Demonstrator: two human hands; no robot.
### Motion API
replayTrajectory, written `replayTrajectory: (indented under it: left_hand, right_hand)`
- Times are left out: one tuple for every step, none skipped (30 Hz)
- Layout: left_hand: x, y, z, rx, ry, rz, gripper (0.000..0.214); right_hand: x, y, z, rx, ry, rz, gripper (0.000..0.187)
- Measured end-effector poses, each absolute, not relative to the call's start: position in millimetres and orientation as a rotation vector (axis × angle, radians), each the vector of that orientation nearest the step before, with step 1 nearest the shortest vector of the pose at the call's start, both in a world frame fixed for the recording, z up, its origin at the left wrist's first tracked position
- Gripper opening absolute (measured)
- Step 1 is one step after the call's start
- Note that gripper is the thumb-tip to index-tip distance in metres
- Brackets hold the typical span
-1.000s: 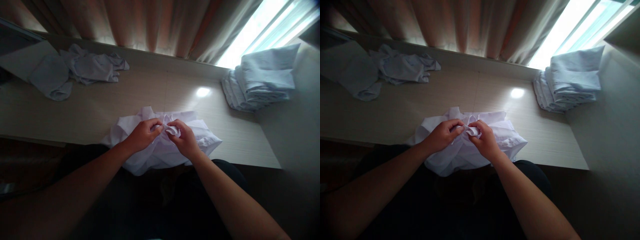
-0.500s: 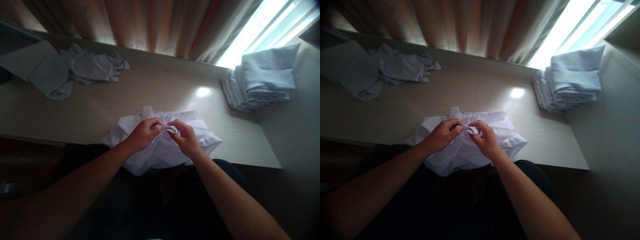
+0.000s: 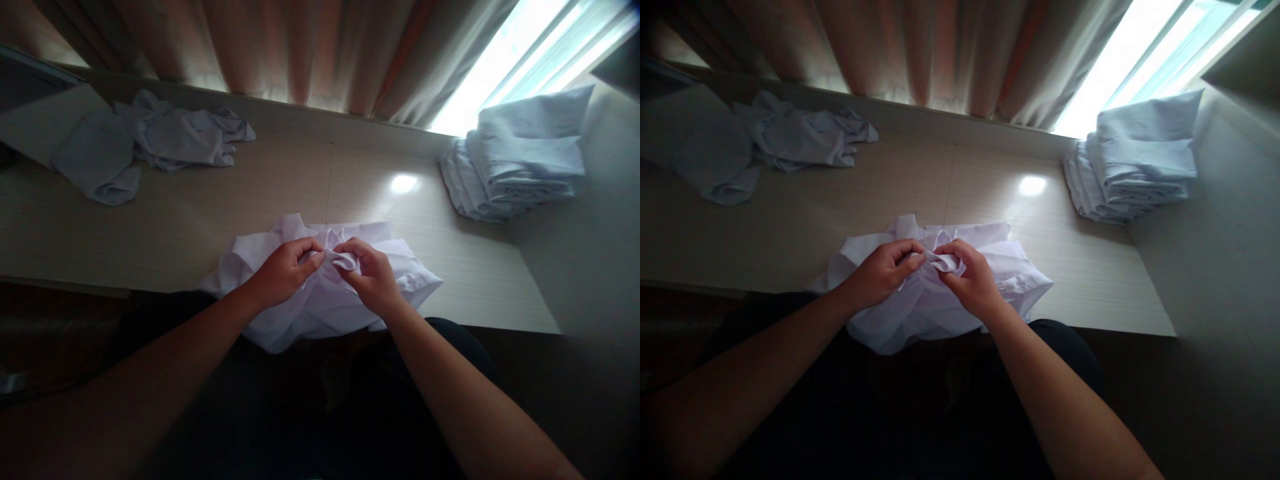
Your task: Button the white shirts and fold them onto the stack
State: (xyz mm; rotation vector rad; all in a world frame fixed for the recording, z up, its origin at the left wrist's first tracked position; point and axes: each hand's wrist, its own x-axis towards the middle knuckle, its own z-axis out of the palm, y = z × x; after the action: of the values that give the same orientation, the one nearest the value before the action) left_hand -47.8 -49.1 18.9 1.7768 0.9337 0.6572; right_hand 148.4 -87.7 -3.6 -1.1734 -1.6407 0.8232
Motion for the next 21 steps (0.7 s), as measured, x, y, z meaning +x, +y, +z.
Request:
replayTrajectory:
  left_hand:
    - [-47.7, -49.2, 19.3, 1.773, 0.932, 0.653, 0.028]
    - [-47.6, -49.3, 19.8, 1.771, 0.930, 0.649, 0.028]
    - [-47.4, -49.5, 20.4, 1.770, 0.931, 0.645, 0.028]
    - [-47.4, -49.6, 20.9, 1.771, 0.933, 0.643, 0.029]
    - [-47.3, -49.8, 21.4, 1.772, 0.938, 0.642, 0.029]
    - [-47.3, -50.0, 21.8, 1.775, 0.942, 0.643, 0.029]
    - [-47.3, -50.2, 22.2, 1.778, 0.947, 0.644, 0.029]
    - [-47.5, -50.3, 22.5, 1.780, 0.948, 0.646, 0.029]
    - [-47.6, -50.4, 22.7, 1.781, 0.949, 0.649, 0.029]
    - [-47.8, -50.4, 23.0, 1.781, 0.948, 0.653, 0.029]
    - [-48.0, -50.4, 23.2, 1.781, 0.948, 0.655, 0.029]
    - [-48.2, -50.4, 23.5, 1.785, 0.948, 0.657, 0.028]
    - [-48.4, -50.4, 23.8, 1.789, 0.948, 0.657, 0.028]
    - [-48.6, -50.5, 24.1, 1.794, 0.950, 0.656, 0.028]
    - [-48.9, -50.6, 24.4, 1.799, 0.953, 0.656, 0.028]
    - [-49.1, -50.8, 24.7, 1.802, 0.953, 0.656, 0.028]
    - [-49.3, -51.1, 25.0, 1.805, 0.950, 0.658, 0.028]
    - [-49.5, -51.4, 25.2, 1.808, 0.944, 0.662, 0.027]
    - [-49.7, -51.8, 25.3, 1.813, 0.936, 0.667, 0.027]
    - [-49.8, -52.1, 25.3, 1.820, 0.927, 0.672, 0.026]
    - [-49.8, -52.4, 25.2, 1.827, 0.924, 0.676, 0.026]
  right_hand:
    - [148.5, -87.9, -3.0, -1.177, -1.645, 0.815, 0.012]
    - [148.6, -88.0, -2.5, -1.179, -1.650, 0.808, 0.012]
    - [148.6, -88.1, -2.0, -1.178, -1.654, 0.803, 0.012]
    - [148.7, -88.2, -1.5, -1.176, -1.657, 0.798, 0.013]
    - [148.7, -88.2, -1.1, -1.175, -1.660, 0.795, 0.013]
    - [148.7, -88.1, -0.7, -1.177, -1.663, 0.792, 0.013]
    - [148.8, -88.1, -0.3, -1.178, -1.667, 0.788, 0.013]
    - [148.8, -88.1, 0.1, -1.180, -1.671, 0.783, 0.013]
    - [148.8, -88.2, 0.4, -1.181, -1.677, 0.776, 0.013]
    - [148.8, -88.2, 0.6, -1.182, -1.683, 0.766, 0.014]
    - [148.9, -88.4, 0.8, -1.184, -1.692, 0.756, 0.014]
    - [148.9, -88.5, 1.0, -1.189, -1.701, 0.743, 0.014]
    - [149.0, -88.8, 1.1, -1.192, -1.709, 0.732, 0.015]
    - [149.1, -89.0, 1.1, -1.195, -1.715, 0.723, 0.015]
    - [149.3, -89.2, 1.2, -1.195, -1.720, 0.718, 0.014]
    - [149.5, -89.4, 1.2, -1.194, -1.721, 0.719, 0.014]
    - [149.7, -89.5, 1.2, -1.189, -1.717, 0.725, 0.013]
    - [149.9, -89.5, 1.2, -1.184, -1.709, 0.733, 0.012]
    - [150.2, -89.4, 1.2, -1.178, -1.698, 0.744, 0.011]
    - [150.4, -89.3, 1.3, -1.172, -1.686, 0.753, 0.010]
    - [150.6, -89.0, 1.4, -1.164, -1.675, 0.762, 0.009]
